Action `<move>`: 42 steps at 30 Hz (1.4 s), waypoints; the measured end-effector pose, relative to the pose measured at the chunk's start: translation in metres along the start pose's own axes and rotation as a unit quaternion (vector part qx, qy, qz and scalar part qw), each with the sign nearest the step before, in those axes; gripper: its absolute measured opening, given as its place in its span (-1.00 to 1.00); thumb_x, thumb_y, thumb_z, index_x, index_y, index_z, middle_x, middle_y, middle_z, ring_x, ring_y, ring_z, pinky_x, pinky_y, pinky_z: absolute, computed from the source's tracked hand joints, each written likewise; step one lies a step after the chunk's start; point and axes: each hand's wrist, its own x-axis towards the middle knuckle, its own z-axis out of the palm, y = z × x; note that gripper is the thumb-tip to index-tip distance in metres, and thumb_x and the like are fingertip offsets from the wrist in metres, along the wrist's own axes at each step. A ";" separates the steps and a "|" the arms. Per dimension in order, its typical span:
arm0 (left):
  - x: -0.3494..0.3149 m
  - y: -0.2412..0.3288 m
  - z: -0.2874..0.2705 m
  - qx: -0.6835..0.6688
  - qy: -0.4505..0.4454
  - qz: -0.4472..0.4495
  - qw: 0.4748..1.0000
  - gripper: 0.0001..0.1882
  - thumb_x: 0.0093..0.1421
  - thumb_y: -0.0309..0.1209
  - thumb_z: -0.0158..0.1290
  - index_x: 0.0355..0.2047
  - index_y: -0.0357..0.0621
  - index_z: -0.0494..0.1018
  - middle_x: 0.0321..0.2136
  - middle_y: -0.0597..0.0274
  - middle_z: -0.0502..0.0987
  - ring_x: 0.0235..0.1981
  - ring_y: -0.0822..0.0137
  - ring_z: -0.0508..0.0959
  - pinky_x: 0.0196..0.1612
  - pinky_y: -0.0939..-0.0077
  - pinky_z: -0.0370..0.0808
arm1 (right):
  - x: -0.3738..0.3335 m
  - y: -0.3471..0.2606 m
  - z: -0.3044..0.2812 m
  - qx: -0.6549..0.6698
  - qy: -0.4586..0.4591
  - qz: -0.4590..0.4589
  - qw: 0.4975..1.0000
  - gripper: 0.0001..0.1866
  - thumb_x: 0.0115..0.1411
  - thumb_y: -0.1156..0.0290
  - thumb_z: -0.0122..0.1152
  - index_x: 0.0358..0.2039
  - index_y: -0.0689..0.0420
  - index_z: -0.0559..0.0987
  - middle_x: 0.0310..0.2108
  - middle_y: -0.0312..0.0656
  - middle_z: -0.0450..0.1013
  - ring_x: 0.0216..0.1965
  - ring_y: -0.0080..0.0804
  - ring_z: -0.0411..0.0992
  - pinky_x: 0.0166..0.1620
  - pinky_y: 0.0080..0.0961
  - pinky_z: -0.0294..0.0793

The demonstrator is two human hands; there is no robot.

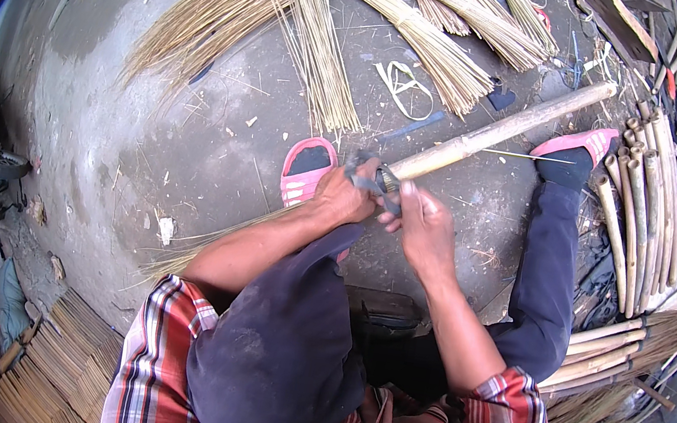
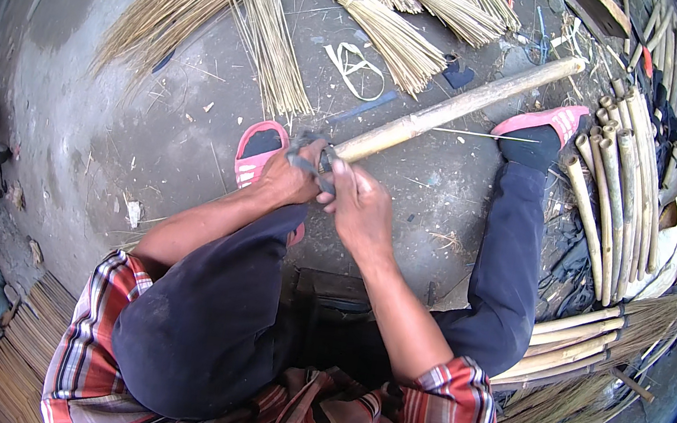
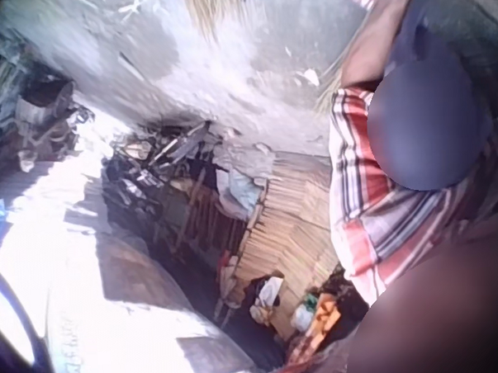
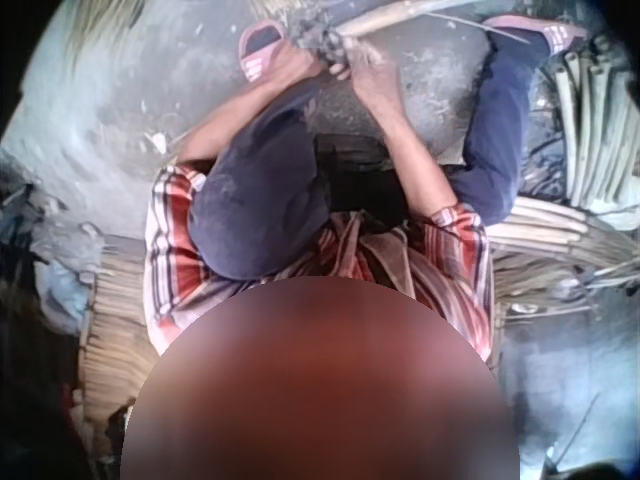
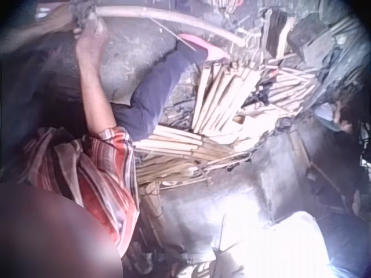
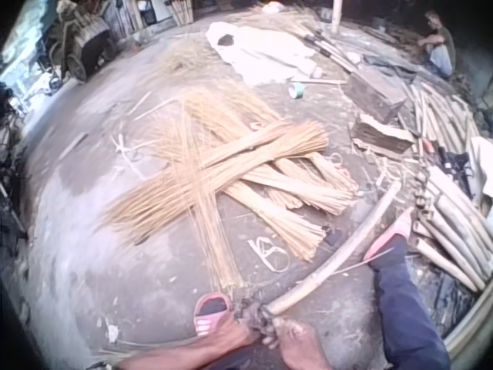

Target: The person sits on the floor and assembles a broom by inserting a bundle of straw into a wooden handle, then secures it with a knife and a rubber band. The person repeats the process with another bundle.

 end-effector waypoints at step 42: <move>0.011 0.013 -0.029 0.008 -0.104 -0.050 0.993 -0.58 0.20 -0.12 0.37 -0.21 -0.27 0.65 -0.35 -0.25 0.69 -0.25 -0.25 0.71 -0.16 -0.05 0.62 | 0.049 -0.048 -0.032 -0.461 -0.034 -0.052 0.885 -0.55 0.47 0.04 0.11 -0.19 0.18 0.74 -0.37 0.10 0.66 -0.25 0.13 0.67 -0.09 0.02 0.59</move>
